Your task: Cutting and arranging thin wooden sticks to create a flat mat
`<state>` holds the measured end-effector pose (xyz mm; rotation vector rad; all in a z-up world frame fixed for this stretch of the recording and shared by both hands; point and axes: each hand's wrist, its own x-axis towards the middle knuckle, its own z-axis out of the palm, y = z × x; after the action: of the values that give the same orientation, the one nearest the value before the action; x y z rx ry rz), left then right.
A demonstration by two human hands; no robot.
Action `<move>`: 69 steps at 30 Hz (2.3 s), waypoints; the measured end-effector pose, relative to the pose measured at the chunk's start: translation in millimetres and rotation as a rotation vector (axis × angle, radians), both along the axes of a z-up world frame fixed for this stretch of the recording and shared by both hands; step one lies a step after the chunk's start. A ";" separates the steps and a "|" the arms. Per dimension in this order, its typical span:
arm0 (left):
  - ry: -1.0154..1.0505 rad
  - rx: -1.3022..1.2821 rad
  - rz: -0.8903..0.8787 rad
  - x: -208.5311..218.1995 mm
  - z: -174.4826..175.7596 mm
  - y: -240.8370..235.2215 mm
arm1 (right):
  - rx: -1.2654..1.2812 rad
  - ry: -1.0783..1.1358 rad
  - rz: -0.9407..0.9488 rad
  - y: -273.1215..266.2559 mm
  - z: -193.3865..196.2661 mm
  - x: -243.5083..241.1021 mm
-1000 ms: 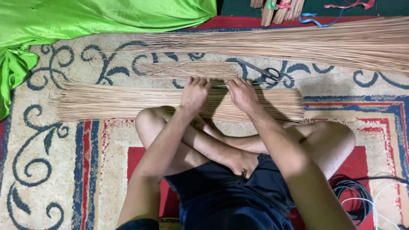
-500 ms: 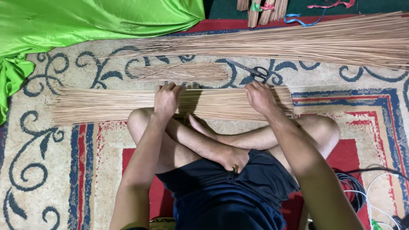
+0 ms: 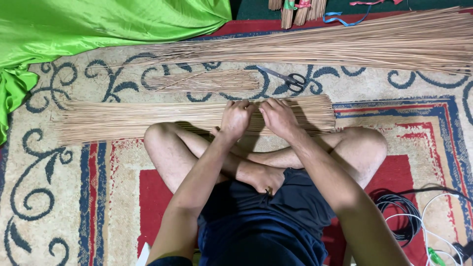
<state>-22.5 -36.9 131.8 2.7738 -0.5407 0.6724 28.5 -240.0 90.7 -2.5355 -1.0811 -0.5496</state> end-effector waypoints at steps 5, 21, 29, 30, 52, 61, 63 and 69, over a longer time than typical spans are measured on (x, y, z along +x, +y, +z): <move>-0.015 -0.001 0.009 -5.2 -2.3 45.7 | -0.042 0.043 -0.037 -45.8 -7.3 8.0; -0.005 0.007 -0.012 -8.4 -0.2 -3.7 | -0.089 0.038 -0.094 -30.0 2.1 -10.9; 0.056 -0.019 0.025 -7.2 -18.9 16.4 | -0.091 0.090 -0.102 -61.2 -4.4 -8.0; 0.056 -0.014 0.045 -7.4 -26.5 29.9 | -0.117 0.115 -0.120 -72.8 -6.0 -6.1; 0.350 -0.055 -0.085 18.1 -22.0 -44.2 | -0.136 0.206 -0.184 -115.6 12.3 -9.2; 0.629 0.034 -0.125 58.3 -10.4 -53.5 | -0.110 0.356 -0.209 -224.2 19.9 33.7; 0.684 0.053 -0.146 61.0 2.5 -63.2 | -0.070 0.417 -0.169 -230.9 23.4 36.7; 0.551 0.035 -0.068 62.4 -33.0 -75.5 | -0.085 0.699 -0.464 -238.0 7.4 37.2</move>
<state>39.9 -112.4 98.8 2.7794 -0.5194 -0.1267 65.7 -478.0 98.1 -2.7121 -0.2733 0.2915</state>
